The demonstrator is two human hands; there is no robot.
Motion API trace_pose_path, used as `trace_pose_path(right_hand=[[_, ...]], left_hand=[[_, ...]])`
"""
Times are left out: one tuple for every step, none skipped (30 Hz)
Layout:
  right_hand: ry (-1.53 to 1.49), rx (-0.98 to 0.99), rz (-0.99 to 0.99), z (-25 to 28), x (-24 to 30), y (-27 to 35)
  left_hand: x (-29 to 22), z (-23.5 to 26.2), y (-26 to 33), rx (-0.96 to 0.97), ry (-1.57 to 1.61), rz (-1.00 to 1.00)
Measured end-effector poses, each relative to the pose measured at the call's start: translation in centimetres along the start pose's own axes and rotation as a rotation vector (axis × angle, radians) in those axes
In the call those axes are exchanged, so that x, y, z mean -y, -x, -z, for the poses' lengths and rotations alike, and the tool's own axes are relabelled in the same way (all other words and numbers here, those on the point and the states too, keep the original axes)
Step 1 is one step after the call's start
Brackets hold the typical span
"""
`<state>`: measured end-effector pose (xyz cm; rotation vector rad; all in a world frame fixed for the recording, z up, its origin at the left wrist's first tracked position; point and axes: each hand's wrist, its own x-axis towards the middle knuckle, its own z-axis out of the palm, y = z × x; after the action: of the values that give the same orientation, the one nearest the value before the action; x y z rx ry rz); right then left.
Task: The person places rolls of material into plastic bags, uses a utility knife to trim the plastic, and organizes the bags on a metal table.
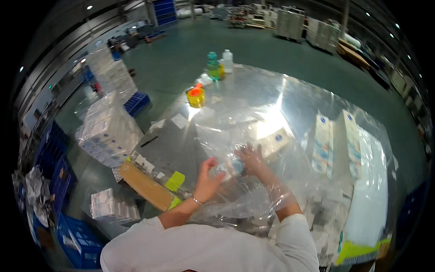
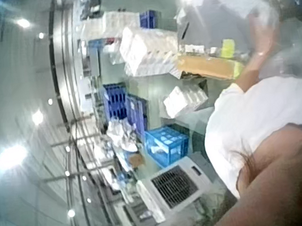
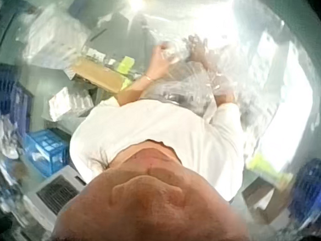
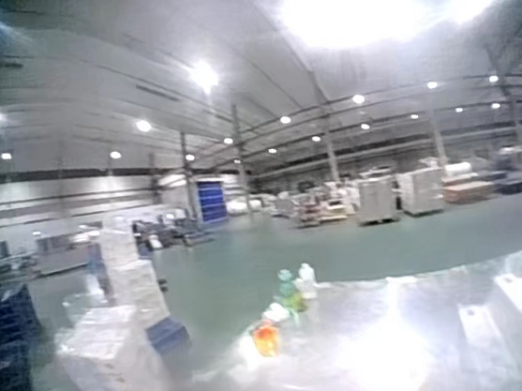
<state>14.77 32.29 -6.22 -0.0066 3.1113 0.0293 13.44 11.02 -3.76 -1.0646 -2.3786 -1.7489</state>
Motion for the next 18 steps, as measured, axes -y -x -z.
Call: trace_pose_path(right_hand=[[0.009,-0.003,0.009,0.1,0.2,-1.0],[0.003,-0.017,0.024,0.0,0.8,-2.5],[0.008,-0.02,0.011,0.3,1.0,-2.9],[0.007,-0.022,0.015,0.3,1.7,-3.6],[-0.012,-0.027,0.02,0.9,2.3,-4.3],[-0.034,-0.022,-0.007,1.4,2.3,-4.0],[-0.066,-0.015,-0.026,1.4,2.5,-4.1],[-0.056,-0.016,-0.026,1.3,2.2,-4.3],[-0.053,-0.014,-0.017,0.7,1.8,-4.9],[-0.044,-0.006,-0.012,0.4,1.5,-5.2],[-0.031,0.002,-0.049,0.2,1.5,-5.5],[-0.017,0.005,-0.079,0.3,1.7,-6.1],[-0.002,0.005,-0.114,0.4,1.7,-6.6],[-0.011,-0.024,-0.111,0.3,1.6,-6.9],[-0.024,-0.062,-0.111,0.2,1.6,-7.2],[-0.04,-0.091,-0.11,-0.3,1.5,-7.6],[-0.043,-0.125,-0.084,-0.8,1.4,-8.1],[-0.041,-0.148,-0.07,-1.7,1.1,-8.5]], left_hand=[[4.2,1.0,0.1,-0.203,-0.221,0.06],[8.5,1.6,1.6,-0.159,-0.317,0.309],[12.7,1.1,3.9,-0.092,-0.38,0.553],[18.9,0.2,7.3,0.028,-0.116,0.613],[23.1,-0.2,8.9,0.149,0.149,0.646],[20.8,-0.5,8.3,0.18,0.303,0.791],[17.2,-0.1,8.3,0.201,0.451,0.945],[16.1,0.4,8.3,0.294,0.312,0.792],[15.6,1.1,8.6,0.377,0.17,0.645],[15.3,1.6,9.1,0.46,0.038,0.495],[15.3,2.5,10.3,0.589,0.019,0.433],[15.4,3.9,12.1,0.71,-0.003,0.369],[15.5,5.1,13.0,0.833,-0.025,0.298],[15.6,6.1,13.2,0.916,-0.06,0.328],[15.5,7.3,13.0,1.001,-0.106,0.354],[14.9,8.0,12.6,1.089,-0.148,0.389],[14.8,8.7,10.7,1.253,-0.443,0.314],[14.1,9.4,7.3,1.414,-0.734,0.219]])
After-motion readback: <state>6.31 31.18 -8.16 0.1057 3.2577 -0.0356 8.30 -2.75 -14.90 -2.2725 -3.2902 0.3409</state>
